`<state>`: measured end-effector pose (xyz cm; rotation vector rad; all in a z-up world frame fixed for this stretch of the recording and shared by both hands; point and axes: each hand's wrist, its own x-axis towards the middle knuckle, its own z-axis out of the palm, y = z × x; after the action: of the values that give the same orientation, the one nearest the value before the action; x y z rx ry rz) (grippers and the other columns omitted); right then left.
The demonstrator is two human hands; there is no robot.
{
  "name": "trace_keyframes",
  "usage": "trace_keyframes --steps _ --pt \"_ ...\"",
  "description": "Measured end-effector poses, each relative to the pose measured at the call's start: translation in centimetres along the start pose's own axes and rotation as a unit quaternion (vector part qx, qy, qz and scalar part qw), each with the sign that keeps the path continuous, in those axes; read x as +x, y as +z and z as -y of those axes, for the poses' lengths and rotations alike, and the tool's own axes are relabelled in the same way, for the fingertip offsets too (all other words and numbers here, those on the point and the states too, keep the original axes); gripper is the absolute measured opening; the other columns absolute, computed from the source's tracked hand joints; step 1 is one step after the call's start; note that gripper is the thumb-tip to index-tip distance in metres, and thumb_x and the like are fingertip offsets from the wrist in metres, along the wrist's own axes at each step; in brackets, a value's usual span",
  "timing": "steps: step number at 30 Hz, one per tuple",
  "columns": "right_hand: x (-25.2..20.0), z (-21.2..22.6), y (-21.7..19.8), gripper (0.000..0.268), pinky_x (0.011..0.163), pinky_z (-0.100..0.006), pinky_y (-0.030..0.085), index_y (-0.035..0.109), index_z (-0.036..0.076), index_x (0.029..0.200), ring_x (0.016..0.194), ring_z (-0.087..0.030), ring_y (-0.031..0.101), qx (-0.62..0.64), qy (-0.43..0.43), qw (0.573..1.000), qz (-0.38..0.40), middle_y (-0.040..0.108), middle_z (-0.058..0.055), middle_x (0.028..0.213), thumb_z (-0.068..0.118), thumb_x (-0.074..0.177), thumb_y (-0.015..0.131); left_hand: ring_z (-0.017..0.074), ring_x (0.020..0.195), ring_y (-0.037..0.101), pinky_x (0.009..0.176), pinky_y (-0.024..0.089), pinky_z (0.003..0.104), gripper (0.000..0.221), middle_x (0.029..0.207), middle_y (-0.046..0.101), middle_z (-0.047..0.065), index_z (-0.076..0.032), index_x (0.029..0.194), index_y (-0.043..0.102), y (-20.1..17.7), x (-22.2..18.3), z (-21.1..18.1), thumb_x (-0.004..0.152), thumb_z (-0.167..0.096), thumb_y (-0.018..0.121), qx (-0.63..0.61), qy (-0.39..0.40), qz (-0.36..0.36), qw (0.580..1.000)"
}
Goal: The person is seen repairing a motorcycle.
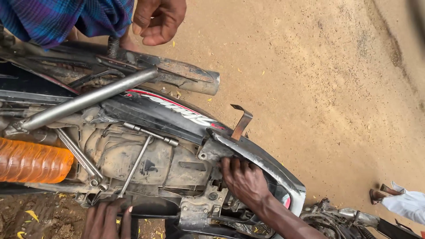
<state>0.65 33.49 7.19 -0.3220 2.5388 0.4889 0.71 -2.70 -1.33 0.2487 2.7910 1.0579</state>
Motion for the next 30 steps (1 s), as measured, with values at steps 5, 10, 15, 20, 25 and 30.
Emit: trace_keyframes --steps 5,10,15,20,25,30 --pt "-0.2 0.0 -0.6 0.035 0.038 -0.036 0.056 0.05 -0.001 0.122 0.06 -0.023 0.066 0.013 0.007 0.999 -0.034 0.067 -0.021 0.087 0.027 0.102 0.049 0.0319 0.108 0.067 0.098 0.055 0.048 0.032 0.104 0.07 0.012 -0.008 0.109 0.07 1.5 -0.7 1.7 0.077 -0.013 0.074 0.042 0.021 0.027 0.999" --pt "0.3 0.0 0.9 0.021 0.04 -0.033 0.055 0.049 0.0 0.12 0.061 -0.02 0.065 -0.066 -0.014 0.998 -0.002 0.067 -0.021 0.089 0.01 0.101 0.052 0.0242 0.096 0.069 0.091 0.057 0.043 0.031 0.101 0.073 0.01 -0.008 0.113 0.071 1.1 -0.1 0.9 0.085 -0.02 0.078 0.063 -0.039 0.119 0.99" --pt "-0.3 0.1 -1.1 0.033 0.035 -0.035 0.057 0.049 0.001 0.123 0.065 -0.029 0.071 -0.014 -0.001 0.997 -0.076 0.069 -0.025 0.091 0.022 0.099 0.052 0.0288 0.097 0.068 0.087 0.056 0.047 0.031 0.098 0.073 0.013 -0.006 0.106 0.071 1.2 -0.2 1.4 0.077 -0.016 0.075 0.069 0.047 0.055 0.995" --pt "0.3 0.0 0.5 0.022 0.038 -0.033 0.056 0.049 0.006 0.117 0.061 -0.024 0.069 -0.06 -0.013 0.996 -0.068 0.069 -0.023 0.087 0.016 0.098 0.051 0.0251 0.088 0.068 0.081 0.058 0.043 0.029 0.092 0.072 0.009 -0.008 0.108 0.073 1.2 0.0 1.4 0.082 -0.02 0.08 0.061 -0.003 0.08 0.995" --pt "0.1 0.1 -0.7 0.03 0.04 -0.037 0.057 0.051 0.0 0.11 0.058 -0.024 0.068 0.028 0.012 0.999 -0.024 0.067 -0.021 0.083 0.029 0.108 0.05 0.0258 0.086 0.067 0.079 0.058 0.043 0.029 0.095 0.072 0.01 -0.009 0.107 0.073 1.2 0.0 1.4 0.079 -0.016 0.077 0.071 0.013 0.059 0.996" --pt "0.1 0.5 -0.6 0.023 0.042 -0.036 0.058 0.053 0.001 0.109 0.062 -0.021 0.067 0.062 0.04 0.995 -0.07 0.065 -0.015 0.087 0.023 0.101 0.055 0.0256 0.086 0.066 0.077 0.057 0.043 0.03 0.094 0.072 0.01 -0.008 0.108 0.073 1.1 0.1 1.7 0.079 -0.017 0.077 0.068 0.032 0.081 0.994"
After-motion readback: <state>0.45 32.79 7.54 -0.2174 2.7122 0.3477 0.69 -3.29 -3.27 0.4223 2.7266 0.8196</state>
